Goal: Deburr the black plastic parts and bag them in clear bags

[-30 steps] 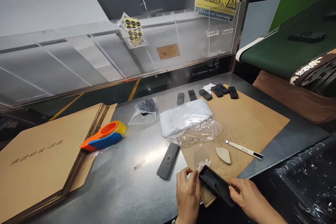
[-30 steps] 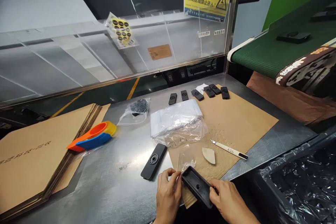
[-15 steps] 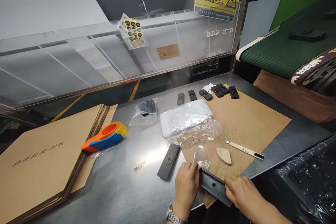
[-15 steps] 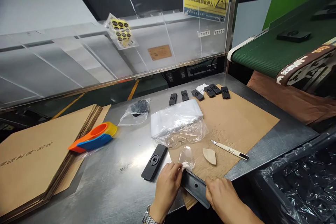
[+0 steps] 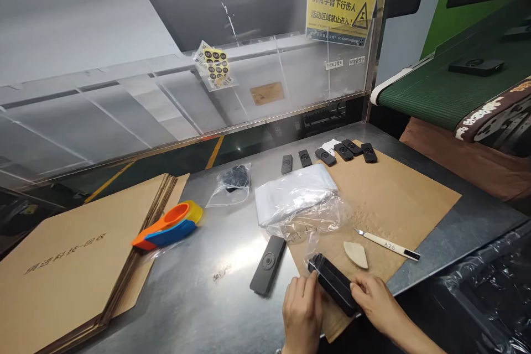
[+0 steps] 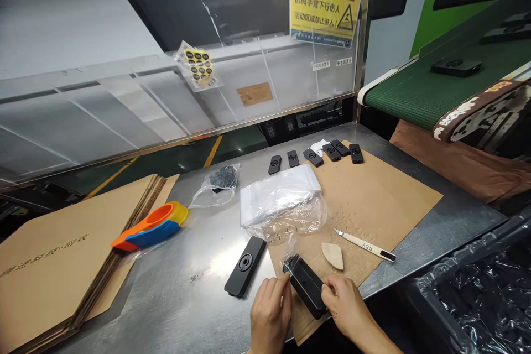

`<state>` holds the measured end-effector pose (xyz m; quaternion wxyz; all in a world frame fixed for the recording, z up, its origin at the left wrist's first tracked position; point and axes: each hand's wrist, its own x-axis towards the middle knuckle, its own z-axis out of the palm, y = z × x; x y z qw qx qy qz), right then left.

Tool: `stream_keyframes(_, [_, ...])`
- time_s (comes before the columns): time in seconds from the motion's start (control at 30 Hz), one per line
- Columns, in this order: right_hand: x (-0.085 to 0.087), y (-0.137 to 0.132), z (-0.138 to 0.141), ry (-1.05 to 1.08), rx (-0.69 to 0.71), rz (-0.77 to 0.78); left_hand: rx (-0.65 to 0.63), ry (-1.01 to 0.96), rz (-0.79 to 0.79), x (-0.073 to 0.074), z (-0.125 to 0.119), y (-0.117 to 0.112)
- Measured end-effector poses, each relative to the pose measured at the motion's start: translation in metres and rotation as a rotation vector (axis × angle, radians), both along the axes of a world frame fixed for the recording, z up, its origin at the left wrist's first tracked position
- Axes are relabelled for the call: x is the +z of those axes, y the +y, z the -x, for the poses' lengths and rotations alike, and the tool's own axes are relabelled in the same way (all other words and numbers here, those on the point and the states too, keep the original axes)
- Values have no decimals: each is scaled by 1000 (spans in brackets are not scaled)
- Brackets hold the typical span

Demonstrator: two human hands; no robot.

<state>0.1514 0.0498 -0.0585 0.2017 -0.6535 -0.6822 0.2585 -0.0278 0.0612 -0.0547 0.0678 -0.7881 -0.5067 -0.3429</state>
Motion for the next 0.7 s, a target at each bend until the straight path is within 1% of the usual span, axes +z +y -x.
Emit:
stream_keyframes(0.1, [5, -6, 6, -24, 36, -90, -40, -56, -23, 3, -5, -2])
stream_keyframes(0.23, [10, -11, 8, -39, 130, -194, -9, -136, 10, 11, -11, -2])
stream_keyframes(0.33, [11, -10, 6, -16, 159, -211, -82, -123, 29, 13, -17, -5])
stream_keyframes(0.4, [11, -7, 4, 8, 121, -198, -106, -117, 37, 14, -17, -8])
stream_keyframes(0.53, [17, -4, -1, 63, -14, -133, -30, -129, 46, 14, -6, -10])
stream_keyframes(0.63, [22, -4, -1, 94, -56, -85, -29, -114, 41, 14, 0, -8])
stream_keyframes(0.7, [23, -5, 0, 104, -75, -59, -44, -114, 39, 13, -1, -9])
